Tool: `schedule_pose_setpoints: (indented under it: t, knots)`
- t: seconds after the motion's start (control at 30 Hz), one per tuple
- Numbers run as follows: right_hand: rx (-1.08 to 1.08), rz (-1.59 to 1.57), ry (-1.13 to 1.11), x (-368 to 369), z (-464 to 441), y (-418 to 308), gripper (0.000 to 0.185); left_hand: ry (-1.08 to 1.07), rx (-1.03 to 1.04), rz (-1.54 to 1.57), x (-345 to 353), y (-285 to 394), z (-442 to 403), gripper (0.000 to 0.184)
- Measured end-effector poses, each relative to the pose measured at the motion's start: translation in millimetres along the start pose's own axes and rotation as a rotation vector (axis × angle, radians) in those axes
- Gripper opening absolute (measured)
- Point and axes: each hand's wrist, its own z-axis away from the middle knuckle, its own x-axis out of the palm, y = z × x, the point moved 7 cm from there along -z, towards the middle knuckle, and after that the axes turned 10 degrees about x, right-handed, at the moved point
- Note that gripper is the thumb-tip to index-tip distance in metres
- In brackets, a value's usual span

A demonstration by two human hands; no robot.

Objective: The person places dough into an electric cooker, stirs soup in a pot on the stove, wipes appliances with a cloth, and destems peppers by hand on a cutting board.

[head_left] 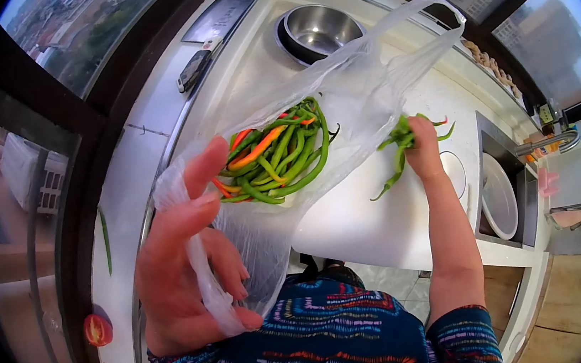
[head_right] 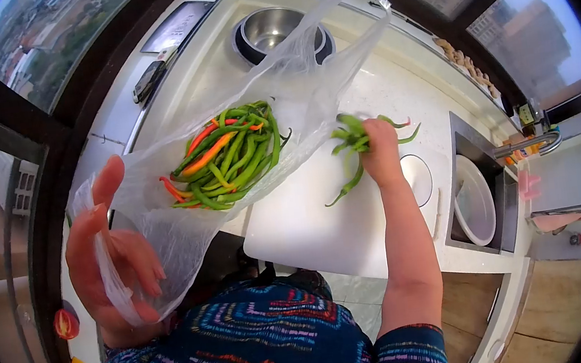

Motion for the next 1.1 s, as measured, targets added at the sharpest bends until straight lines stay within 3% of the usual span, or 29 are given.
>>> schedule_pose_setpoints:
  t: [0.07,0.17,0.23,0.33,0.4,0.43,0.5,0.57,0.7,0.83,0.9,0.93,1.0,1.03,1.1]
  knots:
    - [-0.088,0.129,-0.083,-1.6,-1.3,-31.6,0.052,0.001,-0.017,-0.001,-1.5,0.3,1.6,0.086]
    - [-0.114,0.212,-0.074,-23.1,-2.9,-62.9,0.037,-0.005,-0.008,-0.010,-2.9,1.2,3.9,0.084]
    - [0.075,0.165,-0.418,-22.7,-7.8,-65.8,0.035,-0.002,-0.033,-0.016,-2.9,2.2,4.3,0.083]
    - [0.243,0.095,-0.604,-53.5,-9.3,-117.5,0.026,-0.007,-0.035,-0.045,-4.6,3.7,5.2,0.081]
    - [0.079,-0.163,-0.726,-72.5,-3.1,-178.9,0.015,0.001,-0.023,-0.049,-6.3,4.1,5.2,0.082]
    - [0.078,-0.164,-0.727,-67.7,-4.6,-191.6,0.015,0.006,-0.016,-0.047,-6.0,4.6,5.4,0.082]
    - [-0.280,-0.404,-0.748,-62.7,-6.4,-242.3,0.013,0.026,-0.019,-0.051,-5.6,4.9,6.1,0.083]
    - [-0.352,-0.317,-0.658,-23.5,-23.7,-257.8,0.012,0.042,-0.028,-0.059,-3.6,4.4,7.8,0.083]
    - [-0.315,0.040,-0.486,76.3,-53.2,-250.1,0.013,0.035,-0.038,-0.057,-0.9,4.7,11.9,0.082]
    - [-0.240,-0.300,-0.521,52.0,-53.3,-289.6,0.017,-0.011,-0.053,-0.069,-3.9,7.8,14.3,0.081]
    - [-0.088,-0.649,-1.008,48.3,-32.7,-308.0,0.021,-0.030,-0.084,-0.043,-7.1,7.7,20.2,0.080]
    - [-0.069,-0.646,-0.993,55.6,-31.1,-307.6,0.021,-0.055,-0.087,-0.011,-3.9,6.5,20.6,0.079]
    - [-0.316,-0.038,-0.681,81.9,-31.0,-299.6,0.017,0.005,-0.054,-0.004,-2.6,5.5,20.4,0.081]
    - [-0.280,-0.025,-0.664,98.2,-28.8,-283.8,0.017,0.021,-0.045,-0.013,-1.8,5.6,19.6,0.082]
    - [-0.431,0.158,-0.311,107.6,-27.7,-268.2,0.012,0.051,-0.026,-0.031,0.0,6.6,18.1,0.084]
